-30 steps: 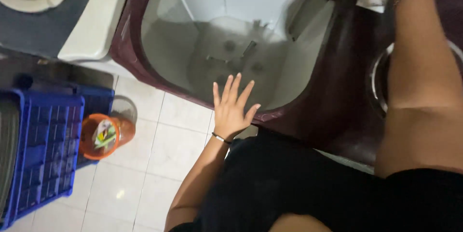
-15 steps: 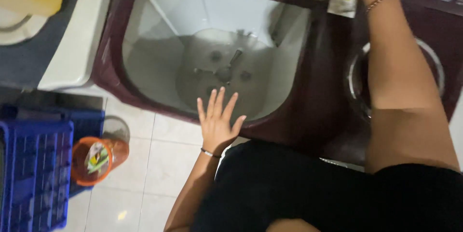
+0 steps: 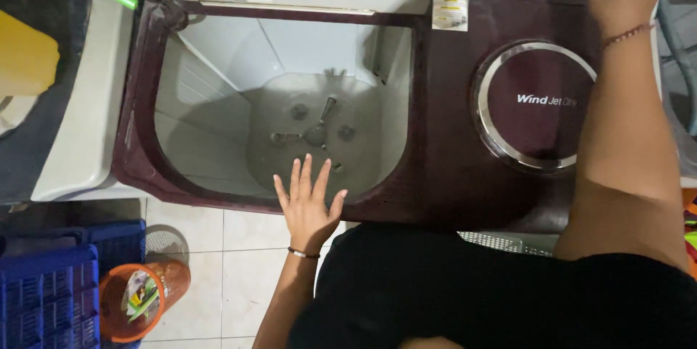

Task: The person washes items of clothing in a washing machine tub by hand, moves them to the spin dryer tub, places a safety cover and lid, and operates the dials.

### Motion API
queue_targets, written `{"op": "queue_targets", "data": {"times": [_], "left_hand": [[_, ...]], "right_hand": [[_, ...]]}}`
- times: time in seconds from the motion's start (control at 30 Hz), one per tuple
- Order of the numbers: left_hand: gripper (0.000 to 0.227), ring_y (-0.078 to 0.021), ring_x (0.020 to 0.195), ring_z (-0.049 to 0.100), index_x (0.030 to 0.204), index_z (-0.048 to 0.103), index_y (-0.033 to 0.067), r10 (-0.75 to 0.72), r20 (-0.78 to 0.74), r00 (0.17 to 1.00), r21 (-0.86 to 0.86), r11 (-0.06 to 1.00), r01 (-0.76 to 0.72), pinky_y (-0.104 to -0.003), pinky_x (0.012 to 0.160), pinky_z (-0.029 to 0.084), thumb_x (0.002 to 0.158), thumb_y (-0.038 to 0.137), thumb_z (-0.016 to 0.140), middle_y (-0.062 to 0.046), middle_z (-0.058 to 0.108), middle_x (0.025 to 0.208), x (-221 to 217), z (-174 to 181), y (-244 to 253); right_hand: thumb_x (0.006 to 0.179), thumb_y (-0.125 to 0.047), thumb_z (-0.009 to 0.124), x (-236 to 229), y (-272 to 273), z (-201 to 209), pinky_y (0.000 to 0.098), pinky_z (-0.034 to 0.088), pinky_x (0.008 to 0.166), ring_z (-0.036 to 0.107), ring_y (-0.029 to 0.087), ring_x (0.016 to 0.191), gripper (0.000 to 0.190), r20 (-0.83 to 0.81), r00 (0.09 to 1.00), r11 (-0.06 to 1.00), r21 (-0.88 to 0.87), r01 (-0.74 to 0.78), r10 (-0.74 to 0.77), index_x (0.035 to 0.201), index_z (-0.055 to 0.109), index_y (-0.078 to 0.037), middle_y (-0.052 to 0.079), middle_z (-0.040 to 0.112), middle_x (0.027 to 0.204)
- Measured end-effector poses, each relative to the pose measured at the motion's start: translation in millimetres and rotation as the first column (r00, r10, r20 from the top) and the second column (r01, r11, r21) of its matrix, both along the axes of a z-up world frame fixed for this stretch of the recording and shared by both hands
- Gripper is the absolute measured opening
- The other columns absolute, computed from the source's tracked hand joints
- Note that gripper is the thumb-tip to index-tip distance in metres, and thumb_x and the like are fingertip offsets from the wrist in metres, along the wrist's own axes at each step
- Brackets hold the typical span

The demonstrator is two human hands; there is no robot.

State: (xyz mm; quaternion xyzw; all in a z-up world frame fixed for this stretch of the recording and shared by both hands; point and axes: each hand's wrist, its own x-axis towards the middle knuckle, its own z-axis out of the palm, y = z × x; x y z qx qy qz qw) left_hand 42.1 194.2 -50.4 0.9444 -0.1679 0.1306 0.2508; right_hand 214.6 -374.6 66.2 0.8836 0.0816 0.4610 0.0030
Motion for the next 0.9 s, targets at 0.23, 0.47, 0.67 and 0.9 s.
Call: {"op": "queue_targets", "data": {"times": [0.23,0.47,0.67,0.9], "left_hand": [[0.060,-0.0375,0.149,0.038,0.145,0.059,0.0183,-0.002,0.008,1.000,0.002,1.000,0.002,-0.067,0.122,0.012,0.092,0.046,0.066,-0.017,0.047,0.156,0,-1,0],[0.060,-0.0371,0.149,0.036,0.145,0.058,0.0169,-0.006,-0.014,1.000,0.016,1.000,0.006,-0.067,0.122,0.011,0.092,0.044,0.065,-0.017,0.047,0.156,0,-2,0],[0.060,-0.0363,0.149,0.036,0.146,0.058,0.0173,-0.013,-0.001,1.000,0.018,1.000,0.013,-0.067,0.122,0.010,0.093,0.046,0.063,-0.016,0.047,0.156,0,-4,1],[0.059,-0.0362,0.149,0.037,0.146,0.058,0.0177,-0.017,0.045,0.999,0.028,0.999,0.016,-0.067,0.122,0.010,0.095,0.048,0.060,-0.016,0.048,0.155,0,-7,0]], "right_hand": [[0.102,-0.007,0.070,-83,57,9,0.0391,0.054,0.084,0.069,0.031,0.092,0.006,-0.310,0.945,0.967,0.255,-0.024,0.105,0.103,0.071,-0.001,0.015,0.071,0.099],[0.106,-0.014,0.076,-170,120,10,0.0368,0.056,0.085,0.070,0.030,0.098,0.008,-0.354,0.933,0.971,0.239,0.015,0.072,0.106,0.074,-0.005,0.012,0.072,0.105],[0.103,-0.017,0.078,-221,157,5,0.0369,0.056,0.080,0.070,0.030,0.093,0.010,-0.381,0.925,0.966,0.239,0.100,-0.002,0.103,0.075,-0.007,0.010,0.073,0.103],[0.101,-0.016,0.077,-248,171,-8,0.0368,0.056,0.080,0.071,0.029,0.093,0.010,-0.370,0.929,0.935,0.329,0.130,0.000,0.106,0.076,-0.008,0.010,0.073,0.106]]}}
